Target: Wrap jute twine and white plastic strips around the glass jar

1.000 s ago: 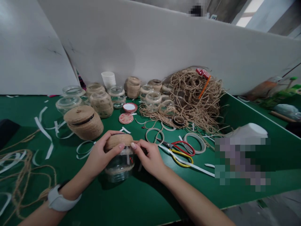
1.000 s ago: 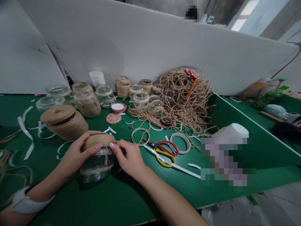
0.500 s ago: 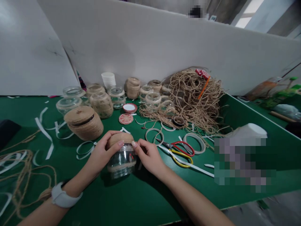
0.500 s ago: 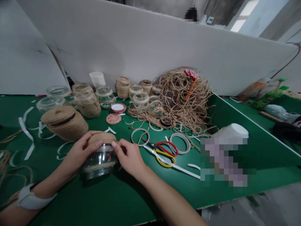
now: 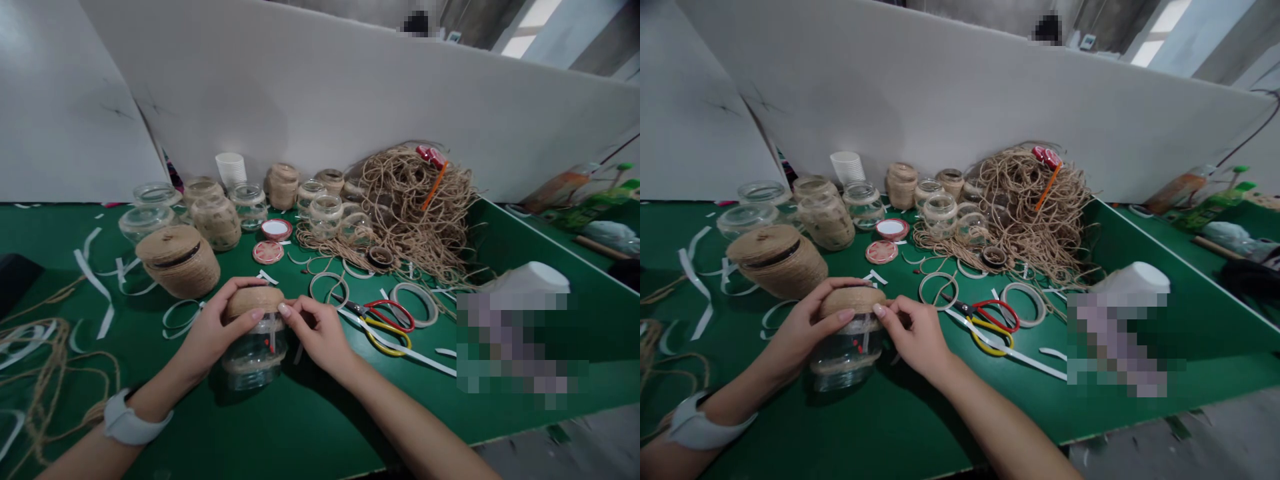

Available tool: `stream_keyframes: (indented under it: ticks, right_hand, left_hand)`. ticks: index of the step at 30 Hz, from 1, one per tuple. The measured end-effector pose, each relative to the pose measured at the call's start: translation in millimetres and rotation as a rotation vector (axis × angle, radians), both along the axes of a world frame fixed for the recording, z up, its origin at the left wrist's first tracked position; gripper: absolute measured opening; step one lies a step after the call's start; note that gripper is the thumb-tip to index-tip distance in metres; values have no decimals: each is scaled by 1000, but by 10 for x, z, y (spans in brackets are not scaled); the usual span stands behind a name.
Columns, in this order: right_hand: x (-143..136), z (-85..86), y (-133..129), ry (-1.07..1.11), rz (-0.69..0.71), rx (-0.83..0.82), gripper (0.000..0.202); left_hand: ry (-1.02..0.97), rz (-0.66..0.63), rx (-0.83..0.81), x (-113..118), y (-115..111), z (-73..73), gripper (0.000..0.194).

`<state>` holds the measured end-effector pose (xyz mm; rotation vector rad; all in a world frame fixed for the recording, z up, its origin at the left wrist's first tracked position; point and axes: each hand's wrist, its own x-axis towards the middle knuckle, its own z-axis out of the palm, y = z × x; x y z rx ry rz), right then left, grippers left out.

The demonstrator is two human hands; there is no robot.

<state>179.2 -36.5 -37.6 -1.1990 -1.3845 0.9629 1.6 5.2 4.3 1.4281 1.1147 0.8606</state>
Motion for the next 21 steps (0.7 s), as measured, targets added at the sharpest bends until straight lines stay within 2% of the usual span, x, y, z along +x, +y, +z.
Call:
stream_keyframes:
  ticks: [3, 8, 11, 13, 18, 21]
  right_hand:
    - [-2, 19, -15, -29, 2, 2, 43]
    - [3, 46, -33, -61, 58, 69, 40]
    - [4, 35, -26, -58, 79, 70, 39]
    - [4, 24, -21, -58, 73, 64, 40]
    - [3, 23, -29, -92, 18, 67, 41]
    - [5, 40, -40, -105, -8, 79, 40]
  left_hand:
    - [34, 25, 6, -3, 1, 10, 48]
    - [-175, 59, -190, 0, -27, 29, 47]
    - [-227, 47, -230, -11, -34, 21, 48]
    - [-213, 29, -207, -20, -28, 6, 50]
    - [-41, -7, -16, -26, 6, -27, 50]
    - [-16, -27, -35, -25, 9, -24, 50]
